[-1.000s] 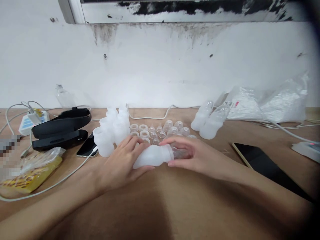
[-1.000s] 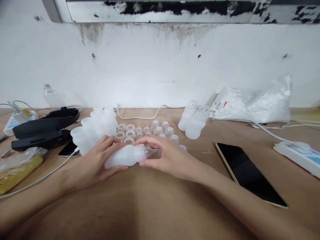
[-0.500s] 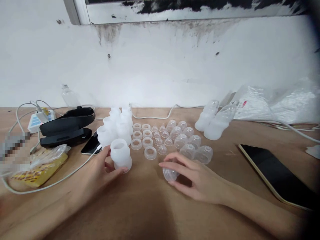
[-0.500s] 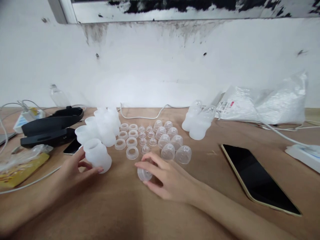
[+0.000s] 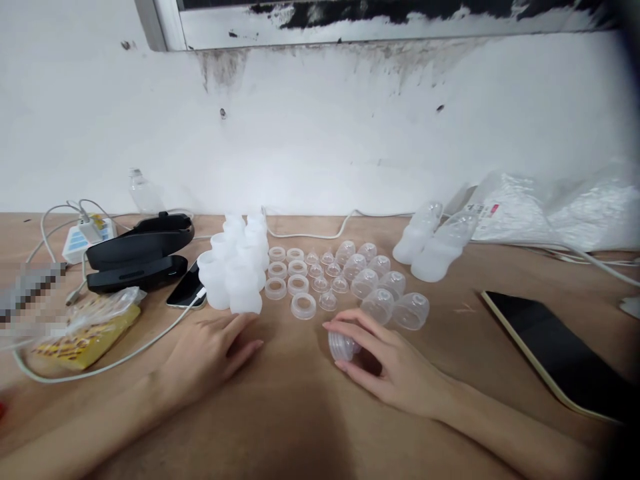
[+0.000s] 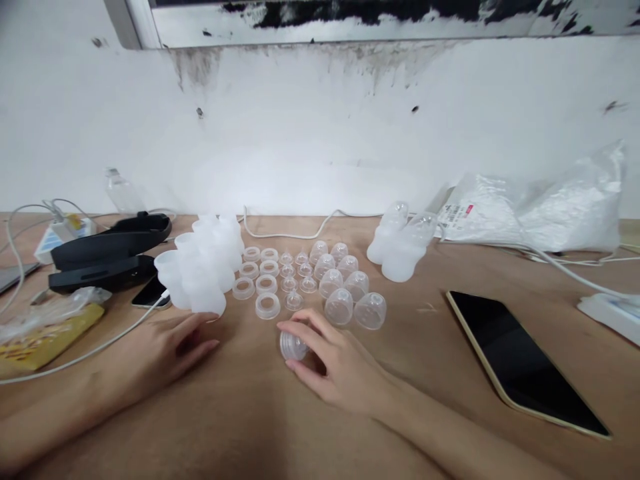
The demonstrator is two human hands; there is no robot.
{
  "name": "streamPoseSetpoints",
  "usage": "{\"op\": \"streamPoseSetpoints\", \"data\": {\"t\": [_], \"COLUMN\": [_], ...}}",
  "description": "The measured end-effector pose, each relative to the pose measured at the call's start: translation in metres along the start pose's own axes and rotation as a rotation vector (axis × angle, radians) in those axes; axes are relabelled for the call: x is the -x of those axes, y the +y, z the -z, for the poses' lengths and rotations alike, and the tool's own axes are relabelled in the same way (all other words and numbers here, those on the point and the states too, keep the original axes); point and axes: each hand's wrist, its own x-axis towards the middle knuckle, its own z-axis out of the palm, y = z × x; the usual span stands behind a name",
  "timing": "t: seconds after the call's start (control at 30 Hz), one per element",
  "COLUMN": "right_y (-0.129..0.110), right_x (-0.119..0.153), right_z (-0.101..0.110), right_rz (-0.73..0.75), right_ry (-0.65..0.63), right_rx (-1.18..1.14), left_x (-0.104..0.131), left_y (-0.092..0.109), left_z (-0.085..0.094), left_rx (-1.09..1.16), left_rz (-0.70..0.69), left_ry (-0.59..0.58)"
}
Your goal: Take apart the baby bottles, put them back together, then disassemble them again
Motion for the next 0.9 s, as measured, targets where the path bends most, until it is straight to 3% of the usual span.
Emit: {"op": "streamPoseSetpoints", "data": {"t": [0.33,0.77,0.9], "right_y": [0.001,0.002,-0.003], "right_x": [-0.001,0.000,-0.003], "right_z": [0.000,0.000,0.004], "right_rz": [-0.007,0.020,-0.049], "right_ry": [0.000,0.008,0.082], "right_rx": [-0.014,-0.035,-0.126], "left_x": [-0.012,-0.020,-0.019], "left_y": [-0.003,-0.012,-0.005], "left_z": [0.002,-0.007,0.000], "left_rx": [0.062,0.069,0.037], "left_rz": [0.136,0.125,0.087], "left_ry": [-0.112,-0.088,-0.057]}}
